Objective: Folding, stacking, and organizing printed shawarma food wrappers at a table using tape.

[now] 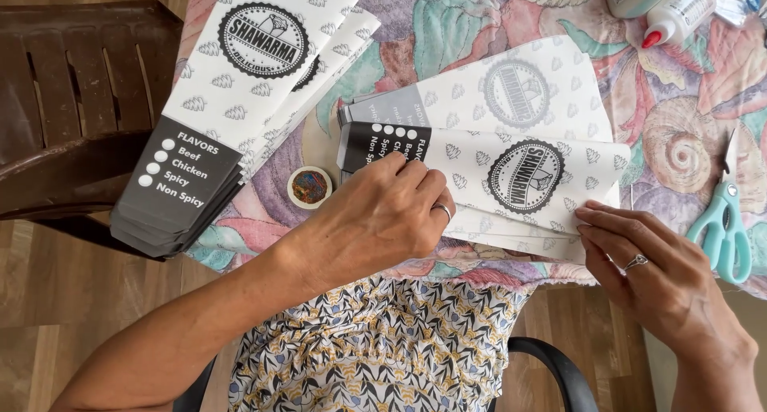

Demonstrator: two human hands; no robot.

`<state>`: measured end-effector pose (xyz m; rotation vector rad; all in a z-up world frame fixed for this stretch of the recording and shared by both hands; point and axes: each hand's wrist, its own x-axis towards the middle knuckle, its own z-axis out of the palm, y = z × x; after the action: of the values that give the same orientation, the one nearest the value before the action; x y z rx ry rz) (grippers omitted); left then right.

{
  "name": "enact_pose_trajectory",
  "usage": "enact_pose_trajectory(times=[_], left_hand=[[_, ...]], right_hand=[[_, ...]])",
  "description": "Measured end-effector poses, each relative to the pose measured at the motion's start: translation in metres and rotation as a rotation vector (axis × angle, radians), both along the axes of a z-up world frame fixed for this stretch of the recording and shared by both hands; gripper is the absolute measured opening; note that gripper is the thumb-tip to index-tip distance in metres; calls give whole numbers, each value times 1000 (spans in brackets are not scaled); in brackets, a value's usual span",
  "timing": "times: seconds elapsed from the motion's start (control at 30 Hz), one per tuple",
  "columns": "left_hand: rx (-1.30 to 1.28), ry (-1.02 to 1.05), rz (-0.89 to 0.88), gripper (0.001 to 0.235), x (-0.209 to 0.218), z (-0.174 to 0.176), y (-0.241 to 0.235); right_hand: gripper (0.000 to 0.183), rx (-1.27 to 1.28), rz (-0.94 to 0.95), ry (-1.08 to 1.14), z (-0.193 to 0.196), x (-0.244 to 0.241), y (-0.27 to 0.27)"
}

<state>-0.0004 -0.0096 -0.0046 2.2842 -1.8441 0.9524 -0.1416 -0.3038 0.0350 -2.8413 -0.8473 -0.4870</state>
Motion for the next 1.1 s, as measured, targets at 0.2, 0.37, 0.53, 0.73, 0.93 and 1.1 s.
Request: enact_pose_trajectory(times=[0.2,0.37,0.53,0.73,0.93,1.1], left_hand=[[1,-74,21,30,-6,0,-5],[-52,-35,54,36,-13,2,-10],[-63,40,126,28,-25,-4,-21],[28,-13,191,20,-34,-7,-31],[-64,55,204,31,-40,-9,-40],[-62,182,414,27,-64,-16,-38]], right_hand=[[22,20,-44,52,4,0,2],[20,-6,-27,-29,-6,1,2],[15,20,-107,5,-1,4,7],[20,49,-106,27,-16,0,2],[38,-30,-72,-24,-28,-3,-5],[38,4,-78,-33,-31,-2,-3]])
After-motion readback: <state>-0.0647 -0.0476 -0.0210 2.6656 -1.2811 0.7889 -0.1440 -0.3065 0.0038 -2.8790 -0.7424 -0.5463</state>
